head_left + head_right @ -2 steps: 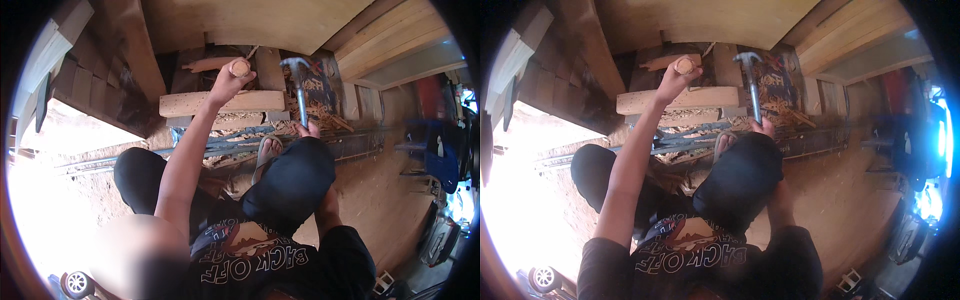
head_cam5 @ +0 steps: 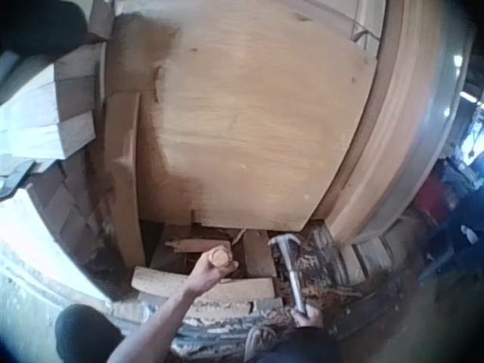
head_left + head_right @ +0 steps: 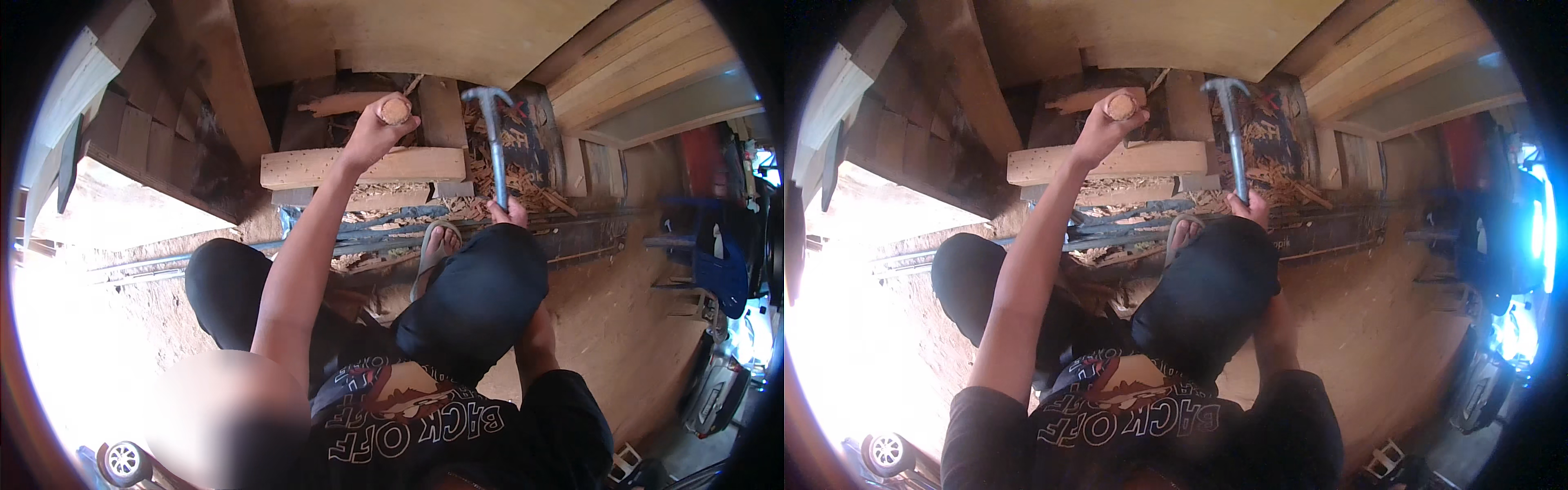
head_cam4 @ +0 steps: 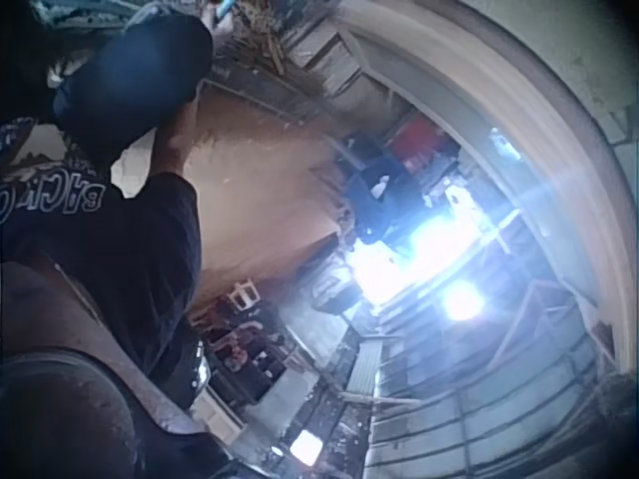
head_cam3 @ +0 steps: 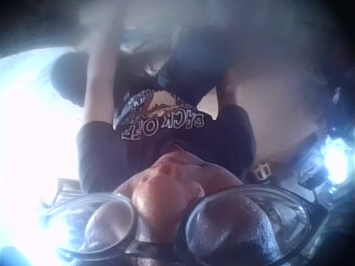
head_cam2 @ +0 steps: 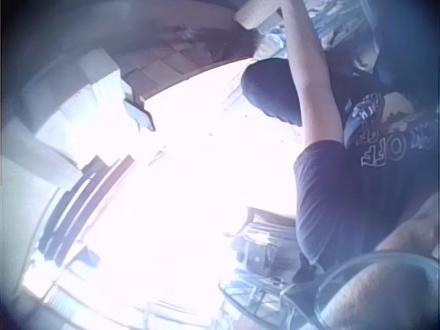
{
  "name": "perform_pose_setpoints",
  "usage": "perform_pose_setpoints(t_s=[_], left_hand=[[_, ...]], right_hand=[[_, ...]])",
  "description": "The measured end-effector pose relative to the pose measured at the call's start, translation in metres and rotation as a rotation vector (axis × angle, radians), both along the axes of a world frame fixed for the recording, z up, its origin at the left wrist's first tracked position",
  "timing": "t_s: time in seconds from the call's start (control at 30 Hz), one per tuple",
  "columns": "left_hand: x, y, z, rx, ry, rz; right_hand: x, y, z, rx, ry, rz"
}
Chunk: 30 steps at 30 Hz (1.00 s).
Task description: The person sits on the floor and uses a chisel and hammer to carve a curved wooden piece. They repeatedly position the chisel and strike it with the hammer to remove wood shavings, occasionally adjusting the wood's position.
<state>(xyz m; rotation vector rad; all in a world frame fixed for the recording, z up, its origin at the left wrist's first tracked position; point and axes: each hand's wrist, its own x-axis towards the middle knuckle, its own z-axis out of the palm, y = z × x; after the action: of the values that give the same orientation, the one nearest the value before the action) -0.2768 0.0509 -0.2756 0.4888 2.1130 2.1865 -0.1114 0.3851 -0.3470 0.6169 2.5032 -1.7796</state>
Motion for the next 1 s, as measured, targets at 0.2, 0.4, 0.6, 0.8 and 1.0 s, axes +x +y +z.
perform_pose_setpoints(t_s=[0.2, 0.4, 0.6, 0.8, 1.0], left_hand=[[-0.004, 0.002, 0.003, 0.017, -0.029, -0.069], [-0.005, -0.002, 0.0, -0.014, -0.074, -0.065], [0.005, -0.014, -0.011, -0.001, -0.063, 0.026], [0.013, -0.02, -0.011, 0.057, -0.158, 0.02], [0.019, -0.023, -0.009, 0.007, -0.122, 0.032]], right_hand=[[-0.02, -0.011, 0.101, -0.133, -0.059, 0.218], [-0.033, -0.014, 0.134, 0.204, -0.023, 0.438], [-0.011, -0.026, 0.152, 0.104, -0.045, 0.363], [-0.006, -0.03, 0.146, 0.079, -0.016, 0.291], [0.0, -0.022, 0.134, 0.06, -0.031, 0.239]])
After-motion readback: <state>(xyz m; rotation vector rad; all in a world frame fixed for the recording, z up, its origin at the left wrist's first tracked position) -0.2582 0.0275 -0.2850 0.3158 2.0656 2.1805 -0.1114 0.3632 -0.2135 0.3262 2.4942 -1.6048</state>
